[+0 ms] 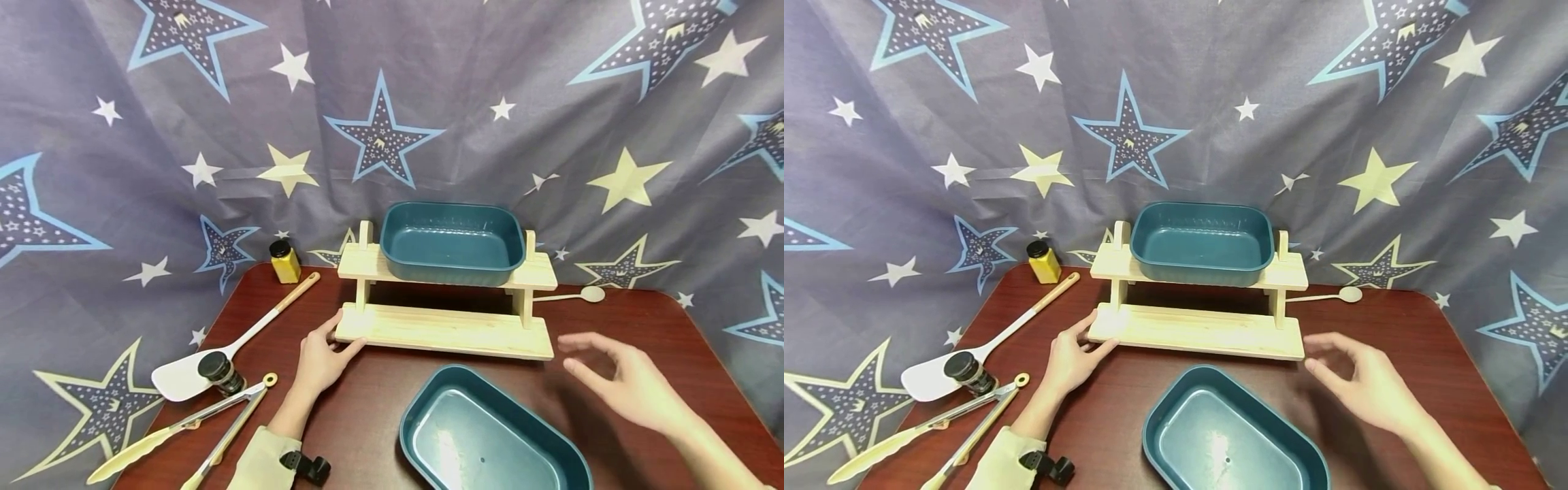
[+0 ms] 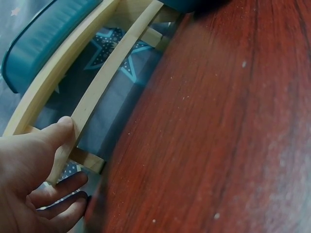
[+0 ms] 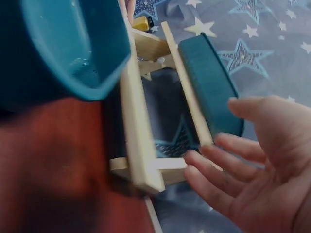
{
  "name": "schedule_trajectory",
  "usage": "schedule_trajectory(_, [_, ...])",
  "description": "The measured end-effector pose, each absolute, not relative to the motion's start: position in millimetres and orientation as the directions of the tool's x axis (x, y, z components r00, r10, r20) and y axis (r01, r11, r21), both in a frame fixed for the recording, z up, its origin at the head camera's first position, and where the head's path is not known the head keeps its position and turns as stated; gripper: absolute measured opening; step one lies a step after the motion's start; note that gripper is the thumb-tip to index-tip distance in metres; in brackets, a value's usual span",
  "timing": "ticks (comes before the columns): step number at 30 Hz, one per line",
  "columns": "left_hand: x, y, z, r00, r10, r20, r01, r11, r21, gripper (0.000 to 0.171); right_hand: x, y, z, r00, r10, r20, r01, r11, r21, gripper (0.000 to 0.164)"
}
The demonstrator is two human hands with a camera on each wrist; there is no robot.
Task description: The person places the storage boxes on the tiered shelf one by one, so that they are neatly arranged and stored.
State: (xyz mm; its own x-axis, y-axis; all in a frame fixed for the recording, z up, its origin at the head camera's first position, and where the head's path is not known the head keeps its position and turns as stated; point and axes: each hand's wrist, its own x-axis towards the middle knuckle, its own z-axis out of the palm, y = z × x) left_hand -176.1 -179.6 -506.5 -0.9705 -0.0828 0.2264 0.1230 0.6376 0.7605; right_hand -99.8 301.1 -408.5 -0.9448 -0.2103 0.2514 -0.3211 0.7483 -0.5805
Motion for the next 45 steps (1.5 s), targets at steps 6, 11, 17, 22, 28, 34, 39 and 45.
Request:
schedule_trajectory(6, [-172, -179, -514, -0.973, -0.074, 0.220, 0.122, 0.642, 0.757, 0.080, -72, 320, -444, -0.956, -0.289, 0.057, -0.251, 0.696, -0.673, 0.028])
schedule_trajectory(11, [-173, -180, -512, -0.975, -0.081, 0.205, 0.107, 0.639, 0.762, 0.080, -57, 335, -462, -0.906, -0.423, -0.013, -0.263, 0.586, -0.766, 0.031])
schedule_trajectory(17, [-179, -180, -503, -0.975, -0.082, 0.207, 0.110, 0.630, 0.769, 0.082, -53, 341, -467, -0.866, -0.470, -0.172, -0.115, 0.522, -0.845, 0.036])
schedule_trajectory(22, [-182, -179, -499, -0.976, -0.080, 0.204, 0.110, 0.626, 0.772, 0.082, -50, 340, -470, -0.829, -0.465, -0.311, 0.048, 0.495, -0.867, 0.045])
schedule_trajectory(28, [-179, -179, -499, -0.978, -0.079, 0.195, 0.105, 0.623, 0.775, 0.081, -42, 333, -475, -0.835, -0.445, -0.322, 0.060, 0.509, -0.859, 0.046])
schedule_trajectory(34, [-178, -181, -501, -0.976, -0.083, 0.200, 0.105, 0.628, 0.771, 0.081, -39, 324, -479, -0.856, -0.423, -0.298, 0.039, 0.522, -0.852, 0.042])
schedule_trajectory(39, [-179, -181, -502, -0.976, -0.084, 0.200, 0.104, 0.630, 0.770, 0.082, -42, 319, -479, -0.886, -0.409, -0.217, -0.044, 0.540, -0.840, 0.037])
schedule_trajectory(45, [-179, -182, -501, -0.977, -0.082, 0.195, 0.100, 0.632, 0.768, 0.081, -47, 311, -470, -0.927, -0.356, -0.117, -0.107, 0.552, -0.827, 0.036])
